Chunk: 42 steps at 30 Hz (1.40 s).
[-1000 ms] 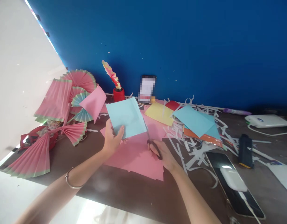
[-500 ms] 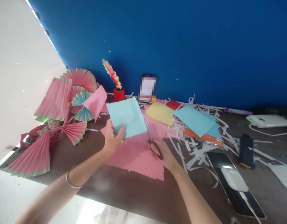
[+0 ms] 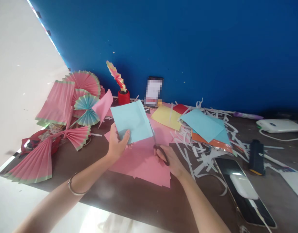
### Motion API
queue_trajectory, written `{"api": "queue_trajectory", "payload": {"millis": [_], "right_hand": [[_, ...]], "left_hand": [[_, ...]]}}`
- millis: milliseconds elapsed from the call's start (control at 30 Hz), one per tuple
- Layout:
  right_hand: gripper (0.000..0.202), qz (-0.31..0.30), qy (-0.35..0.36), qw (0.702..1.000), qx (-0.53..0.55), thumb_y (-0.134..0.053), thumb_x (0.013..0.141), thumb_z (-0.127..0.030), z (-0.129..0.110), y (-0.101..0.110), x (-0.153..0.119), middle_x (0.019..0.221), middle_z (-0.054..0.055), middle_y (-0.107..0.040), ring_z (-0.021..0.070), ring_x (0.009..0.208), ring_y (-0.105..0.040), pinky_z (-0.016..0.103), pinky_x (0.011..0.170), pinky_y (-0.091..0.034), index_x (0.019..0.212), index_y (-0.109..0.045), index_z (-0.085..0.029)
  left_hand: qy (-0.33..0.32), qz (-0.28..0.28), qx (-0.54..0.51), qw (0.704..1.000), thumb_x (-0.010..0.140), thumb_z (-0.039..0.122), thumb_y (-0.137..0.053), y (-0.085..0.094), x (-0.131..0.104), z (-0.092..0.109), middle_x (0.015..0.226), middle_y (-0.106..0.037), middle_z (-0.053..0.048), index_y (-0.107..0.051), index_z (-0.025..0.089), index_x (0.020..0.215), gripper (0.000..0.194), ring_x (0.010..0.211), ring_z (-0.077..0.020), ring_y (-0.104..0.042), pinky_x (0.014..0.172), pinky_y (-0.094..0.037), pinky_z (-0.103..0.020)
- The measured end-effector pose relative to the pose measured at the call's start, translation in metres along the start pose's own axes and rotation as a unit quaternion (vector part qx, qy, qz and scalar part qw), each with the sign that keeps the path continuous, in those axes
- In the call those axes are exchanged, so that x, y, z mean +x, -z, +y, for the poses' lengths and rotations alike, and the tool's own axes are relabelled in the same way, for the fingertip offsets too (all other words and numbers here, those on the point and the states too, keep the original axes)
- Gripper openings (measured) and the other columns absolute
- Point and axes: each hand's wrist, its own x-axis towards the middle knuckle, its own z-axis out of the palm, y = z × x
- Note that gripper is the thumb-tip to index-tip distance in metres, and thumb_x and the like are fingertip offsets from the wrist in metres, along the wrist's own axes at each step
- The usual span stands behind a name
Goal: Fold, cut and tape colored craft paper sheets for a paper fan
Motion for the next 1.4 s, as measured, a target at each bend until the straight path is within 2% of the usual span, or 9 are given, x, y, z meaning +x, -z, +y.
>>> {"api": "queue_trajectory", "payload": {"millis": [367,700,900,1167,1400], "right_hand": [[0.051,0.008,-0.017,1.0,-0.009,-0.04,0.08,-0.065,-0.001,-0.0002,0.0004,0.056,0.002,-0.048,0.0129,0.049,-0.044,0.027,0.044,-0.032,0.064,-0.05,-0.018],[0.048,0.029,-0.038,0.999,-0.013,-0.041,0.079,-0.064,-0.0016,-0.0027,0.0001,0.054,0.0,-0.048,0.0121,0.047,-0.042,0.027,0.043,-0.031,0.062,-0.049,-0.02],[0.044,0.037,-0.051,0.998,0.006,-0.043,0.079,-0.06,-0.001,-0.0039,0.0005,0.052,-0.001,-0.047,0.0114,0.043,-0.039,0.027,0.042,-0.029,0.061,-0.048,-0.02],[0.035,0.05,-0.064,0.997,0.011,-0.046,0.079,-0.048,-0.0025,-0.0051,0.0008,0.049,-0.002,-0.046,0.01,0.042,-0.038,0.025,0.042,-0.029,0.058,-0.046,-0.02],[0.037,0.04,-0.064,0.997,0.011,-0.049,0.079,-0.05,-0.0023,-0.0043,0.0007,0.048,-0.002,-0.045,0.0102,0.043,-0.039,0.025,0.042,-0.028,0.058,-0.044,-0.02]], "left_hand": [[0.0,0.004,-0.015,1.0,0.081,0.033,-0.056,0.0007,0.0008,-0.0041,0.08,-0.055,0.0,-0.036,0.021,0.112,0.039,0.041,-0.0071,-0.052,0.037,-0.047,-0.022],[0.006,0.011,-0.011,1.0,0.08,0.033,-0.057,0.0007,0.0002,-0.0009,0.08,-0.054,0.001,-0.032,0.024,0.121,0.049,0.04,-0.0052,-0.051,0.038,-0.046,-0.019],[0.003,0.013,-0.009,1.0,0.081,0.033,-0.056,0.0008,-0.0002,-0.0004,0.083,-0.054,0.001,-0.033,0.024,0.12,0.046,0.04,-0.0057,-0.052,0.037,-0.047,-0.02],[-0.004,0.011,-0.013,1.0,0.081,0.033,-0.057,0.0014,0.0003,-0.0006,0.08,-0.054,0.001,-0.036,0.022,0.112,0.039,0.04,-0.0054,-0.052,0.038,-0.047,-0.021],[-0.022,0.005,-0.008,1.0,0.082,0.034,-0.055,0.001,-0.0004,0.0033,0.081,-0.054,0.001,-0.033,0.023,0.112,0.039,0.04,-0.0049,-0.052,0.039,-0.048,-0.02]]}}
